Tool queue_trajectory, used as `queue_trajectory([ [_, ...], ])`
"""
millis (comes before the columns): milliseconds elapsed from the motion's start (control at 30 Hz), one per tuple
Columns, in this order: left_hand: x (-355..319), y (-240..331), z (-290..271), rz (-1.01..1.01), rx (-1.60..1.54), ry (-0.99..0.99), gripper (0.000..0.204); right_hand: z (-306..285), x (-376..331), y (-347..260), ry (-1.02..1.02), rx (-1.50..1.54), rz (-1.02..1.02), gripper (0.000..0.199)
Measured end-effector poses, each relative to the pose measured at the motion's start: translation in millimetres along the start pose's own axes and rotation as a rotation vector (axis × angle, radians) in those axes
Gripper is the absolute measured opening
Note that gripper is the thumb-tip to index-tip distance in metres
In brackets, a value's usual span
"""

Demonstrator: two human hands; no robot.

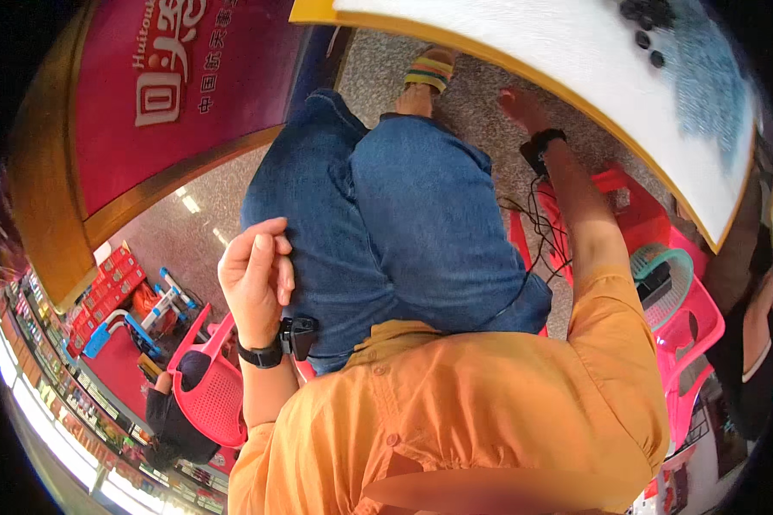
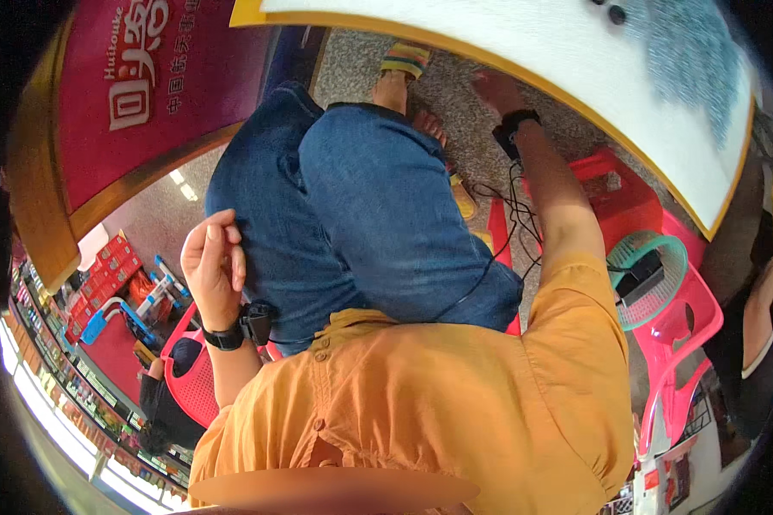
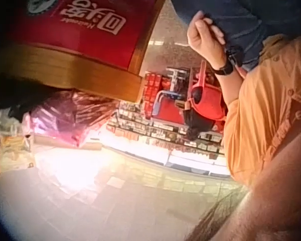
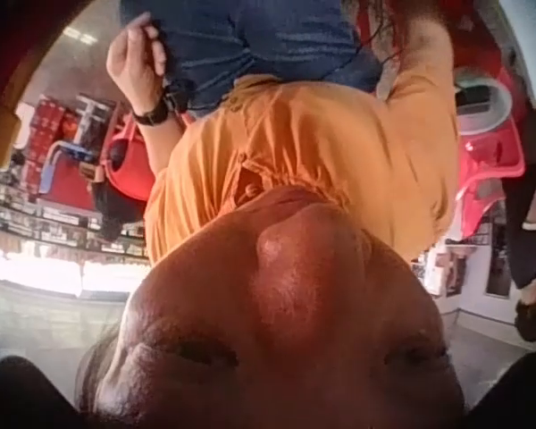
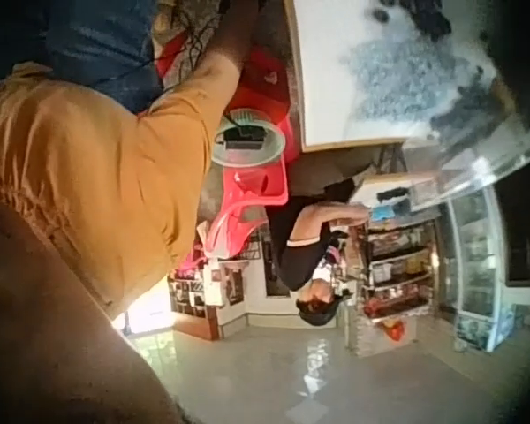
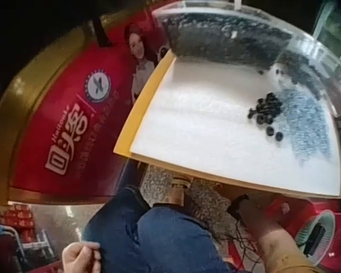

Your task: The person repeatedly picks up small black plastic components from the work surface and assembles them together by hand.

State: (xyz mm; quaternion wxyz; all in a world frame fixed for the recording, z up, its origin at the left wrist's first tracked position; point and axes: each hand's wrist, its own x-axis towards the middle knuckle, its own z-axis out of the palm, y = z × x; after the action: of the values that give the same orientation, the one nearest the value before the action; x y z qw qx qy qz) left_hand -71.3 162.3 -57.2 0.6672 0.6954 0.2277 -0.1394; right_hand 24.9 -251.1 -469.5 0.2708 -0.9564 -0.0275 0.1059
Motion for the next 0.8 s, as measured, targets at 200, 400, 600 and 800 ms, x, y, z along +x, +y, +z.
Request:
queue_trajectory([
  [200, -6.3, -21.7, -38.6, 0.040, -0.033, 0.051, 0.030, 58.5, 70.1, 9.2, 0.158, -0.110, 0.162, 0.028],
  [400, 7.3, -24.3, -37.2, 0.014, -0.206, 0.056, 0.028, 82.0, 103.2, 63.9, -0.061, -0.722, 0.118, 0.026],
  [600, 8.9, -23.2, -39.7, 0.034, -0.161, 0.101, 0.030, 91.3, 115.3, 57.7, -0.113, -0.798, 0.110, 0.028],
  [800, 4.7, -24.8, -47.3, 0.069, -0.117, 0.136, 0.029, 87.3, 111.5, 19.4, -0.241, -0.341, 0.421, 0.035],
])
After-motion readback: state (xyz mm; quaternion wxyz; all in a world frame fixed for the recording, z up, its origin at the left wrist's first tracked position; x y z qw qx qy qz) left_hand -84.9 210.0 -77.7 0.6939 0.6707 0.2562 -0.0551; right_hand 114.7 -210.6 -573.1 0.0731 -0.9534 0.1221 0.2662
